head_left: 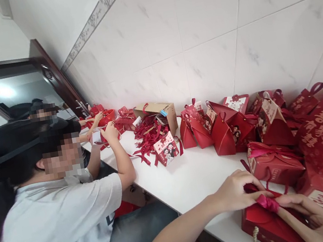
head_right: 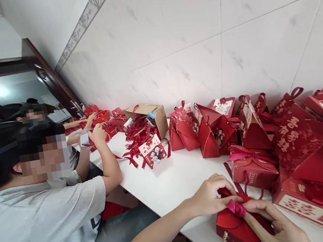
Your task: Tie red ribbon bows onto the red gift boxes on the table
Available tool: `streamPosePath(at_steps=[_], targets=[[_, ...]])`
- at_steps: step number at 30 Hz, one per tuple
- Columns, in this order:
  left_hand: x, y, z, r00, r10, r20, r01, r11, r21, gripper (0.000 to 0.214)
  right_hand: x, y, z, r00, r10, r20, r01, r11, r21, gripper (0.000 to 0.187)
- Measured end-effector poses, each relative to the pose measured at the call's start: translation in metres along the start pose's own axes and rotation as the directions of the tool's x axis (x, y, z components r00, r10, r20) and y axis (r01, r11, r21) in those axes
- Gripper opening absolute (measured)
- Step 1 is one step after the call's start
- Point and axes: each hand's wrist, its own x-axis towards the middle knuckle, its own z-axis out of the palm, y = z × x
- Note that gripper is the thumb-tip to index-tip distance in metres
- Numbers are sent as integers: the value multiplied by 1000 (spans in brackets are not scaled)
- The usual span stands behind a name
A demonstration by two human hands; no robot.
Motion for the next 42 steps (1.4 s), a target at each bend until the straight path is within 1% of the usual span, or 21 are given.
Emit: streamPosePath(at_steps=[2,3,5,7,8,10,14,17,21,27,29,31,34,37,42], targets=[[-3,2,-3,999,42,-6,-42,999,-12,28,-2,-14,1,999,-21,-25,21,1000,-4,33],[-4,5,-5,998,59,-11,-59,998,-24,28,-3,-21,1,1000,-26,-16,26,1000,-9,30],[-7,9,-11,997,74,-20,-74,997,-29,33,-5,-34,0,999,-27,22,27,1000,-11,23],[-6,12,-17,998,67,10,-66,993,-103,30,-5,-43,0,998,-31,47,30,999,17,15],[-5,12,-19,998,67,16,-66,994,-85,28,-4,-45,0,997,-31,68,29,999,35,12],[-5,11,-23,997,74,22,-73,995,-62,22,-4,-47,0,997,-25,74,21,999,46,7],[-7,14,-24,995,96,29,-95,995,-9,15,-5,-50,2,999,-18,40,18,1000,7,7],[-8,17,-22,998,68,10,-68,998,17,10,-6,-52,4,1000,-18,18,18,1000,-11,8],[-6,16,-19,999,47,2,-47,999,9,6,-5,-52,5,1000,2,-7,-3,999,-32,7],[-11,15,-22,989,135,51,-137,990,26,11,-3,-49,2,999,31,-40,-34,995,-90,9],[-14,17,-23,985,164,61,-166,986,28,10,-2,-49,1,999,40,-35,-43,993,-108,11],[-15,19,-21,983,168,68,-171,984,40,7,-2,-50,0,998,49,-29,-53,992,-117,11],[-16,23,-15,992,117,48,-120,991,57,8,0,-50,-2,999,51,-16,-52,992,-114,12],[-15,25,-8,999,48,27,-48,998,27,13,1,-51,-8,999,52,15,-50,993,-111,13],[-16,29,-5,993,-85,80,91,992,-85,14,3,-54,-19,990,69,124,-57,994,-98,10]])
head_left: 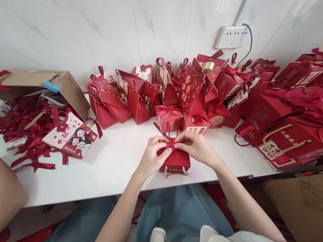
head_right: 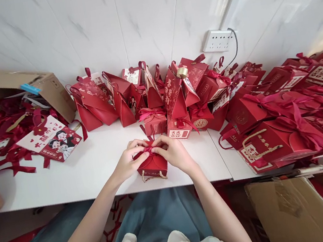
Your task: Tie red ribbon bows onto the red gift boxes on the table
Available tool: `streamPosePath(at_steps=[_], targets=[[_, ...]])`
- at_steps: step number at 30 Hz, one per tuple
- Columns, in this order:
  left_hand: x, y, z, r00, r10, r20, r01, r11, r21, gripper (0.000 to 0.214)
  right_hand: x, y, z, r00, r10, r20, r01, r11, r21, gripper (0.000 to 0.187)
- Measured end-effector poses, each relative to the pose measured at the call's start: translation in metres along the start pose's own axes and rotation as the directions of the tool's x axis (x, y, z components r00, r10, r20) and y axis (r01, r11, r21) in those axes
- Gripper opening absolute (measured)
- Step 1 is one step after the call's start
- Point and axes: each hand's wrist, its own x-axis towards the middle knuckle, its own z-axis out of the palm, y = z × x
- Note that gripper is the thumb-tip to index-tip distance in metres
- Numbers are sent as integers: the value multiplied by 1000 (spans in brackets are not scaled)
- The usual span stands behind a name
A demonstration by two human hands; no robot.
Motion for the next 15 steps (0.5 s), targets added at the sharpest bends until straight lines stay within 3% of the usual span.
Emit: streamPosePath(at_steps=[5,8,12,15], targets=[[2,5,4,997,-75,9,76,995,-65,20,2,-2,-3,1000,-28,10,28,998,-62,5],[3,5,8,993,-111,-29,108,989,-101,23,-1,-2,-1,990,-136,-47,124,974,-190,7],[2,3,12,986,-131,-107,113,981,-160,27,-17,0,4,887,-402,-226,273,852,-446,8],[1,3,12,983,-129,-131,104,979,-176,26,-30,3,7,867,-443,-227,271,803,-531,10]])
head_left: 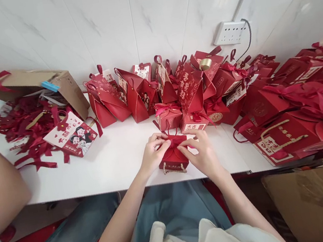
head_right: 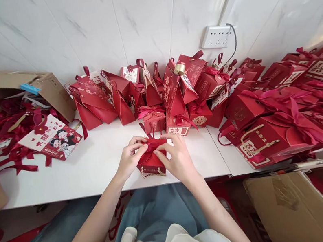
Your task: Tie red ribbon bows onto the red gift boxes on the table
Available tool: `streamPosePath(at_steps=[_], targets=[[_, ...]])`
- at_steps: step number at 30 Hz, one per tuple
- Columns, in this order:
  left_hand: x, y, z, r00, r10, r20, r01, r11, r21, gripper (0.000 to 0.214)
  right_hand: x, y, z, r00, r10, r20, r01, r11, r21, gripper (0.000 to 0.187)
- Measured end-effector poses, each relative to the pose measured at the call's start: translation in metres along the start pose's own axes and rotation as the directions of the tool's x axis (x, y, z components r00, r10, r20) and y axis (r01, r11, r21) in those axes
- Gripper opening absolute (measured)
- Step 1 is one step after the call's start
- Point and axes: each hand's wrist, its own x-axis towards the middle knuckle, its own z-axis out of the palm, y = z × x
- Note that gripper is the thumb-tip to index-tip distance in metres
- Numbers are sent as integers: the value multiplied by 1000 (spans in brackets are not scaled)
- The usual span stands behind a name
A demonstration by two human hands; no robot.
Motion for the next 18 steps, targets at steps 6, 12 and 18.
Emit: streamPosePath(at_steps=[6,12,18], targets=[[0,1,-1,1000,2,15,-2,1000,12,24,-5,1,12,995,74,61,-76,996,40,9],[-2,-1,-7,998,43,36,-44,998,37,26,3,0,9,986,76,151,-92,990,104,13],[-1,1,-20,991,91,100,-105,984,144,27,18,1,-11,927,47,371,-80,994,73,17]])
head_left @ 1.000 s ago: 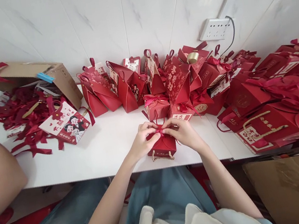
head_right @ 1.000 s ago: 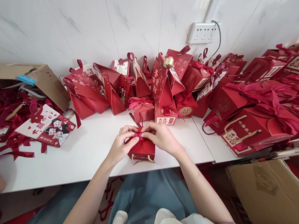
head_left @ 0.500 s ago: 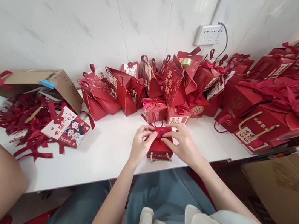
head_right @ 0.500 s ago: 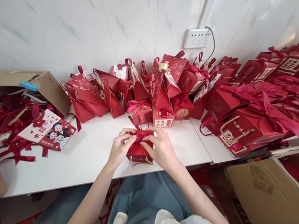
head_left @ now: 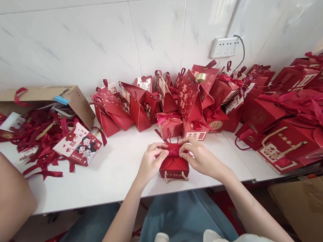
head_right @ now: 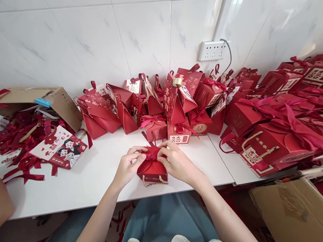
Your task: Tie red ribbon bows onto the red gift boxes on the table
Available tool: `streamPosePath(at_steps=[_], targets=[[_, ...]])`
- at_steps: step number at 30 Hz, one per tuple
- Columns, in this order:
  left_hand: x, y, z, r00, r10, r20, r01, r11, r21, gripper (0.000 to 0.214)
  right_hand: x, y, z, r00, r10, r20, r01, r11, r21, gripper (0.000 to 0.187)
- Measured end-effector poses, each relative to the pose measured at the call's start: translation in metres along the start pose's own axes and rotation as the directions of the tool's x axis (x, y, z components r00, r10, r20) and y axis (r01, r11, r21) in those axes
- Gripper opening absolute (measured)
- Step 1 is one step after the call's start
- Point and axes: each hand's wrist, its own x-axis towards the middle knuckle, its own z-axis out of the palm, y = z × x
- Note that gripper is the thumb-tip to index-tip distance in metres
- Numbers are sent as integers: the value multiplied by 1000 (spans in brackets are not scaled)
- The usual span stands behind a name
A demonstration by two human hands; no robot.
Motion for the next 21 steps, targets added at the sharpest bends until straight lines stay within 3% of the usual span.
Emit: streamPosePath(at_steps=[9,14,17,21], targets=[[-10,9,-11,991,83,-101,-60,977,206,24,-4,4,-22,998,-9,66,18,991,-135,20],[-20,12,-2,993,34,-117,-10,979,203,16,-16,-7,-12,973,216,-82,-227,961,-158,29],[-23,11,4,992,48,-120,-23,979,204,15,-19,-14,1,931,358,-74,-362,930,-57,37],[-26,8,10,985,86,-153,-52,976,211,15,-18,-15,14,899,431,-76,-424,901,86,33]])
